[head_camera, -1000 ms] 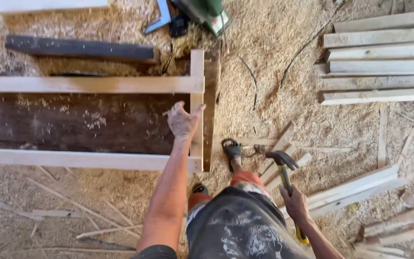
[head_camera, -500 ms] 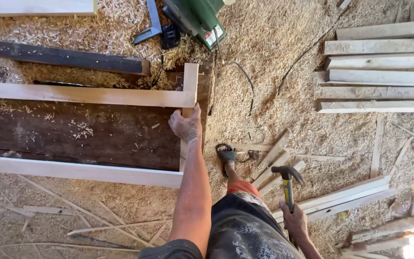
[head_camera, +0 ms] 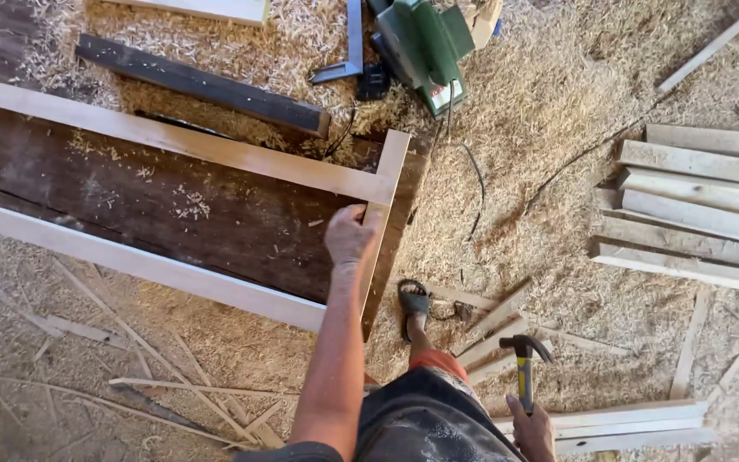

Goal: The person hammers nails into a light wooden frame laid on a work surface, then stretches a tape measure along a rail and marks it with a pencil. They position additional slats across the frame and hammer nails to fasten each slat in place.

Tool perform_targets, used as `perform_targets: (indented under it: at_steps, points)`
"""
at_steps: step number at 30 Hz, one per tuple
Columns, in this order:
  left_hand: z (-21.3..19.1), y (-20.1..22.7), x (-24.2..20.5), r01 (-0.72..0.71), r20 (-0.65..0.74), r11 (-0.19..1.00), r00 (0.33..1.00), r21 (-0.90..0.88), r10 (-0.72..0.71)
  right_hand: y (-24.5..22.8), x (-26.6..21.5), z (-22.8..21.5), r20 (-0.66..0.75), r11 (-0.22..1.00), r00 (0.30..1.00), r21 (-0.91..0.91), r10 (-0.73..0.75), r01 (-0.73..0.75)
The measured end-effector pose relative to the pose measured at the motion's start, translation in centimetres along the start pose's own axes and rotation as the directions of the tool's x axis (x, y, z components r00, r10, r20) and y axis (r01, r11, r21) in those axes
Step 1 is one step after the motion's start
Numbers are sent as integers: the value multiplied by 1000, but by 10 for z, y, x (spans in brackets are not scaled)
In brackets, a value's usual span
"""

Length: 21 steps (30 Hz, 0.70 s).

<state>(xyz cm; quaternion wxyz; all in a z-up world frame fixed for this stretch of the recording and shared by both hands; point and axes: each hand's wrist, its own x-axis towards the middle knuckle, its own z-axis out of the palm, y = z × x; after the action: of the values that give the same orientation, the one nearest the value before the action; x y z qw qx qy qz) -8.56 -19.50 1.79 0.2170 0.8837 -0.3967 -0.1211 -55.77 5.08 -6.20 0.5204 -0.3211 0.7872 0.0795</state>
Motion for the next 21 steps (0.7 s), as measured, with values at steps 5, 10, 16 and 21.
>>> perform_targets:
  at_steps: [5, 10, 16, 21]
  points:
    - [-58, 15, 74, -127, -53, 992, 990, 13, 128, 41, 34, 10, -17, 998, 1000, 65, 24, -23]
    - [-70, 22, 106, -534, 156, 837, 843, 121, 515, 76, 51, 17, 27, 989, 995, 115, 95, -98]
    - [-62, 8, 80, -543, 247, 807, 836, 232, 491, 87, 57, 25, 51, 983, 982, 11, 184, -184]
    - [-47, -19, 106, -369, 262, 926, 904, 80, 338, 69, 39, 31, 14, 976, 984, 127, 178, -179]
